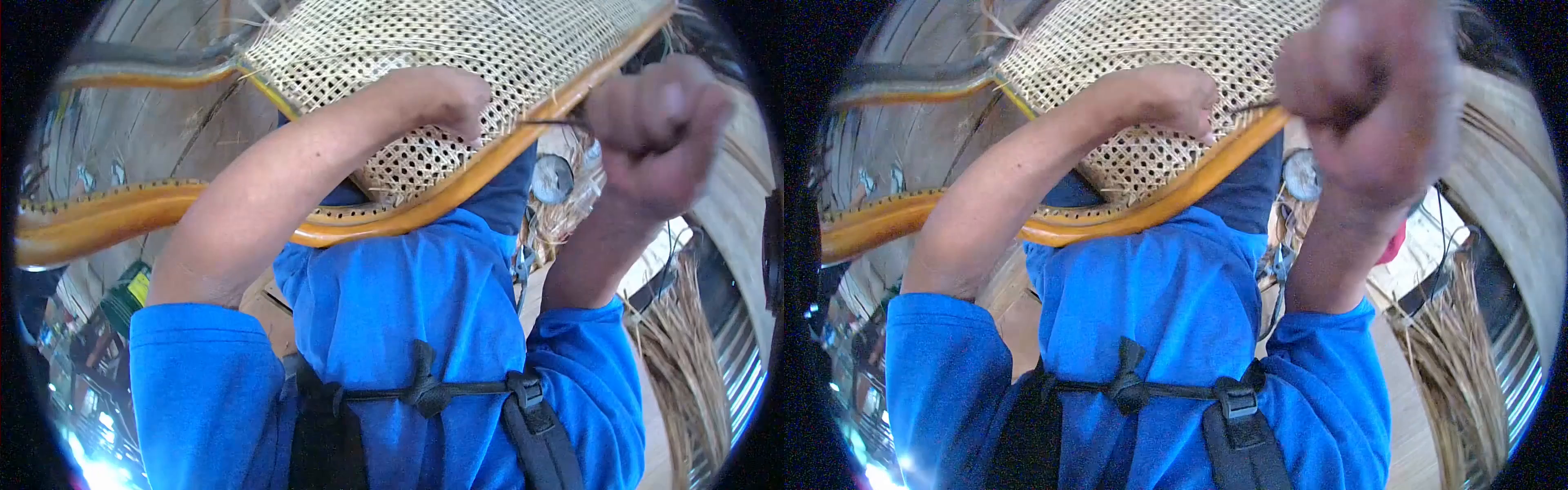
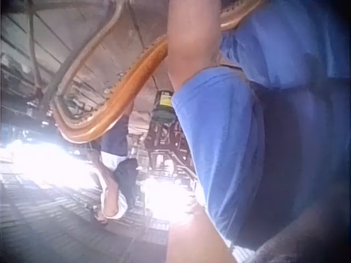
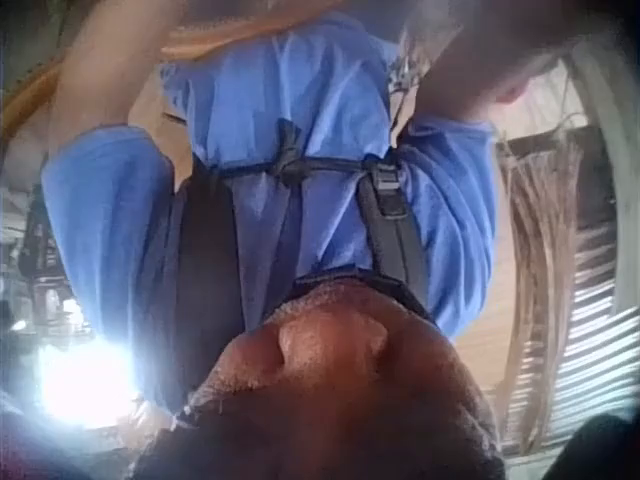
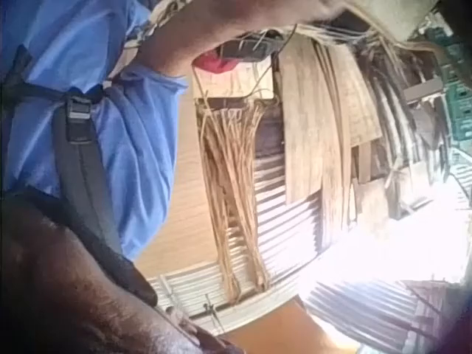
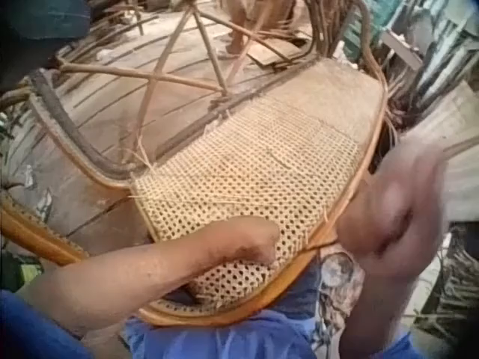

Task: The recorder is weaving and trimming rattan/bamboo mesh onto a wooden furniture frame.

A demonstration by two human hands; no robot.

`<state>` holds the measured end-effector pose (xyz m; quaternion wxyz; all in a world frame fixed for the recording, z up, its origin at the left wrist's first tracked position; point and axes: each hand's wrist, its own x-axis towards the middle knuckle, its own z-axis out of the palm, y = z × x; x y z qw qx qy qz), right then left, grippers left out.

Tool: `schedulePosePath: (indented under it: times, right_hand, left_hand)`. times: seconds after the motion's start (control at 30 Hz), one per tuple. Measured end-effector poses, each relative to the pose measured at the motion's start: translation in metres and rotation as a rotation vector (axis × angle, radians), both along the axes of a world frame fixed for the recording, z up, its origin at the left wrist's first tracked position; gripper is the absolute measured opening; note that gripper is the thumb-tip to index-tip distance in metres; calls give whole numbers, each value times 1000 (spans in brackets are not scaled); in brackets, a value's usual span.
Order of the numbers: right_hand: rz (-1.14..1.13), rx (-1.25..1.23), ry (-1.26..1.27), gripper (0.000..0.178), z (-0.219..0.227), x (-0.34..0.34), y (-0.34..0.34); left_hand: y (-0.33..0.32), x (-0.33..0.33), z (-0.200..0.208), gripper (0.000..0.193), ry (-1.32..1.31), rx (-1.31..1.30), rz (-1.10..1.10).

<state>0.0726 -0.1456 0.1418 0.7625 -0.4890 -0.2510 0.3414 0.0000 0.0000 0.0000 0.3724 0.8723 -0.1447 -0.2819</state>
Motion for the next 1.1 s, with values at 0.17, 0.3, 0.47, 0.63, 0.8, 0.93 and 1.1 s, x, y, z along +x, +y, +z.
schedulePosePath:
  times: [0.17,0.3,0.47,0.63,0.8,0.93,1.1]
  right_hand:
    - [-240,-127,120,34,-38,-8,-14]
    - [-334,-146,174,34,-54,-22,-30]
    - [-441,-87,200,32,-60,-28,-20]
    - [-405,-84,214,32,-68,-30,-14]
    - [-398,-39,242,30,-75,-34,-15]
    - [-417,-36,217,30,-80,-36,-14]
    - [-411,-28,198,30,-86,-37,-16]
  left_hand:
    - [12,5,15,26,193,30,16]
    - [-6,3,29,26,108,131,48]
    - [-13,8,37,29,94,217,13]
    - [-8,10,18,26,29,152,-16]
    - [-9,10,16,27,100,143,36]
    - [-6,10,24,27,120,104,22]
    - [-7,7,22,30,9,130,-6]
